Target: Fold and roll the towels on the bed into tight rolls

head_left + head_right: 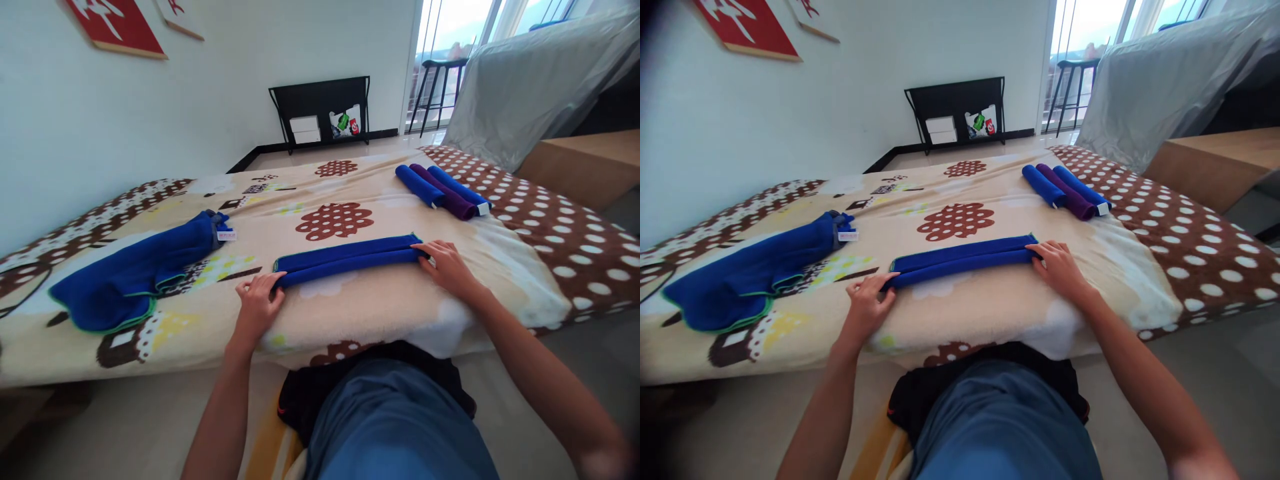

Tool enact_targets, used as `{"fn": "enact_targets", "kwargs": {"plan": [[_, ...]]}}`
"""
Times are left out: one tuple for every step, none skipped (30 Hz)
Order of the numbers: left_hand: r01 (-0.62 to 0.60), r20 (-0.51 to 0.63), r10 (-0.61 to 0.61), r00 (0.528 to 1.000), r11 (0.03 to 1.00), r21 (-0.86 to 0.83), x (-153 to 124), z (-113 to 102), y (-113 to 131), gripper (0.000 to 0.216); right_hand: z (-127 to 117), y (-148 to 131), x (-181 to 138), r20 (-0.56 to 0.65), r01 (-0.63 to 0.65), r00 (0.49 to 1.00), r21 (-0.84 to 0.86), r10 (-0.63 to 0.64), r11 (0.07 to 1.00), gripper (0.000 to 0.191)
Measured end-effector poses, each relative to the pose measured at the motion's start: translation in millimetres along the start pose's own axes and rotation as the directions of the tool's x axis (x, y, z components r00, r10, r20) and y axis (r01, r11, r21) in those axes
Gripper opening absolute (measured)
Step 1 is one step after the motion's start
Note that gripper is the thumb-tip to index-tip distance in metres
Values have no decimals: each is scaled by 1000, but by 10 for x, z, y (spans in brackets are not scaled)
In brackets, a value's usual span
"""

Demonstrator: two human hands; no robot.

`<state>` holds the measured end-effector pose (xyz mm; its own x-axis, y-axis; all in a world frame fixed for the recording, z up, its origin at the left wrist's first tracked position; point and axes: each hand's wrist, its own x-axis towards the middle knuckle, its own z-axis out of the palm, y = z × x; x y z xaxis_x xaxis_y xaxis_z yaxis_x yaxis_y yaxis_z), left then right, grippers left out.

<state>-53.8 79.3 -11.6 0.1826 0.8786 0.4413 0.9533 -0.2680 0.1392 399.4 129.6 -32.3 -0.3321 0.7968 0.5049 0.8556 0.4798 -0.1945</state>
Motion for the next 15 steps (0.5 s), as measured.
{"fn": "enact_targets", "kwargs": {"plan": [[2,-2,-2,1000,1000,-5,0,-18,-1,35,-16,-8,15,-4,-1,1000,8,1,1000,35],[4,-7,-4,1000,1000,-13,-10,-44,-4,33,-41,-22,18,-7,3,1000,17,-3,1000,34],[8,-9,-8,1000,1000,-26,-26,-77,-7,32,-73,-39,9,-8,10,1000,31,-10,999,32],[13,-7,-14,1000,999,-44,-47,-115,-13,31,-109,-57,-9,-4,17,1000,50,-17,999,31],[22,-1,-22,1000,997,-68,-68,-153,-21,30,-146,-75,-30,3,19,1000,74,-19,997,30],[31,11,-30,999,995,-94,-85,-189,-30,29,-180,-89,-52,15,16,1000,100,-18,995,28],[40,28,-37,999,992,-120,-94,-219,-39,28,-206,-99,-68,32,10,999,123,-14,992,27],[47,49,-41,998,989,-142,-92,-239,-47,27,-220,-102,-75,49,1,999,140,-8,990,26],[54,69,-44,997,986,-155,-79,-247,-54,27,-221,-99,-70,63,-9,998,145,-1,989,26],[62,81,-50,995,986,-154,-55,-243,-57,26,-208,-92,-55,72,-16,997,135,7,991,26],[73,83,-63,995,988,-134,-24,-228,-54,26,-182,-84,-30,75,-21,997,107,13,994,26],[89,73,-82,994,992,-95,9,-204,-45,26,-147,-81,0,67,-25,998,57,21,998,25],[106,50,-104,993,993,-43,39,-175,-26,26,-105,-86,30,45,-34,998,-11,35,999,25],[124,16,-124,992,992,14,61,-144,3,26,-62,-106,57,8,-51,999,-86,52,995,24],[137,-26,-136,990,988,68,72,-113,46,26,-20,-143,75,-40,-75,997,-157,69,985,24]]}}
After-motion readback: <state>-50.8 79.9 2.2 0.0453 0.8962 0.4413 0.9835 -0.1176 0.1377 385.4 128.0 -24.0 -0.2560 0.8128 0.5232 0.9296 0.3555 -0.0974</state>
